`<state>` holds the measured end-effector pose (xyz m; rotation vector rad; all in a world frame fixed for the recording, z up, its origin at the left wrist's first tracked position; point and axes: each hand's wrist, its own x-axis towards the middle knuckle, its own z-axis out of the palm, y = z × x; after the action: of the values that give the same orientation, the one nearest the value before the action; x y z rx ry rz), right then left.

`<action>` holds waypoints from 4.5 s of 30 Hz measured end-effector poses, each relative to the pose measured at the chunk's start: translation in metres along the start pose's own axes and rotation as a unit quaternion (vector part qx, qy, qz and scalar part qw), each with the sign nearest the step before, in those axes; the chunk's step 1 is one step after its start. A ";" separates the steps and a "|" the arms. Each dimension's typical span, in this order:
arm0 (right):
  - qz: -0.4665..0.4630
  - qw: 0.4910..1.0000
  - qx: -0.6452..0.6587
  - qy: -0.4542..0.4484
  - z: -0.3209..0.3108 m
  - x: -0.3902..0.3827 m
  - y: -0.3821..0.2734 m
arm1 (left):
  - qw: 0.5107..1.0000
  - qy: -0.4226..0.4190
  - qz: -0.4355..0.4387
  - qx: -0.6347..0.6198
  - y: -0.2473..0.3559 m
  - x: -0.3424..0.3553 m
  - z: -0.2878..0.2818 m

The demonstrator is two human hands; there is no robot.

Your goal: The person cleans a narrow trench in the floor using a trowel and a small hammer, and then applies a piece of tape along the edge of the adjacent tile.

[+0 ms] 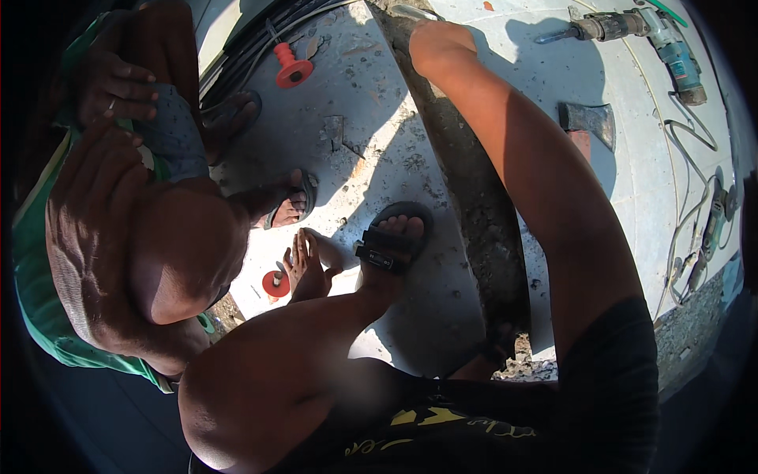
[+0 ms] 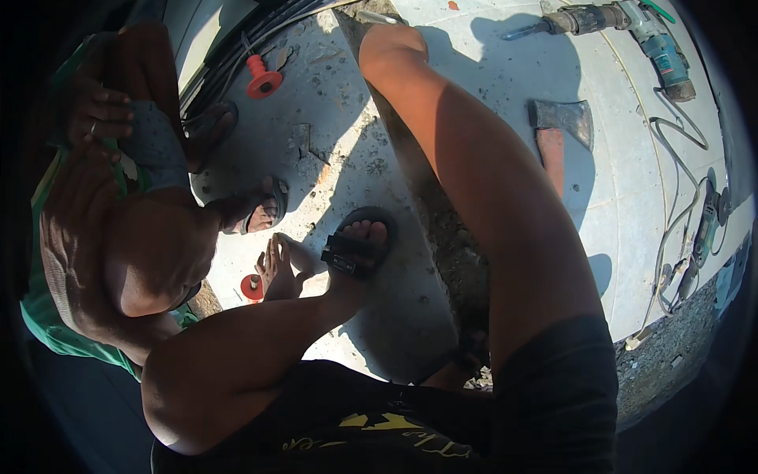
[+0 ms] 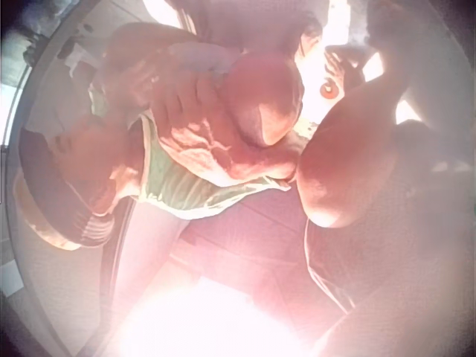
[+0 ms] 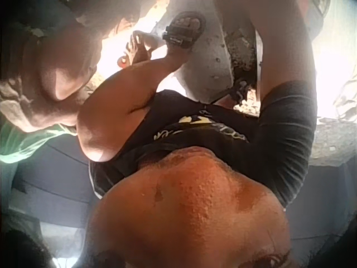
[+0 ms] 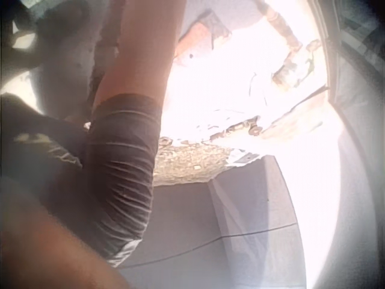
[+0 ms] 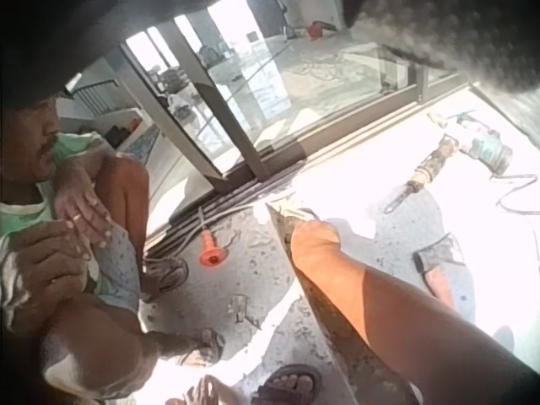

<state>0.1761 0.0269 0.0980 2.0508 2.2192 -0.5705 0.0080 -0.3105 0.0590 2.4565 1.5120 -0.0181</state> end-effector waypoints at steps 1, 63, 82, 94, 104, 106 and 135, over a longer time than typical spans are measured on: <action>0.007 1.000 -0.004 -0.003 0.003 0.020 0.003 | 1.000 -0.002 0.005 -0.006 0.002 0.004 0.005; 0.103 0.966 0.229 0.065 0.106 -0.046 0.001 | 1.000 0.015 0.020 0.000 -0.006 -0.010 -0.001; 0.129 0.954 0.265 0.053 0.123 -0.026 0.002 | 1.000 0.010 0.007 -0.013 -0.009 -0.006 0.007; 0.178 0.936 0.296 0.061 0.108 -0.050 -0.009 | 0.999 0.045 0.020 0.002 0.001 0.007 -0.018; 0.166 0.934 0.312 0.048 0.117 -0.086 0.000 | 0.999 0.034 0.018 -0.016 -0.005 -0.002 0.000; 0.171 0.910 0.377 -0.033 0.122 -0.071 0.027 | 0.998 0.045 0.025 -0.023 -0.004 0.001 0.000; 0.193 0.815 0.545 -0.041 0.078 -0.113 -0.007 | 0.997 0.067 0.026 -0.006 -0.001 -0.005 -0.007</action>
<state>0.1656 -0.1048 0.0606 2.6549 1.3669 -2.1678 0.0042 -0.3130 0.0661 2.5310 1.4943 0.1687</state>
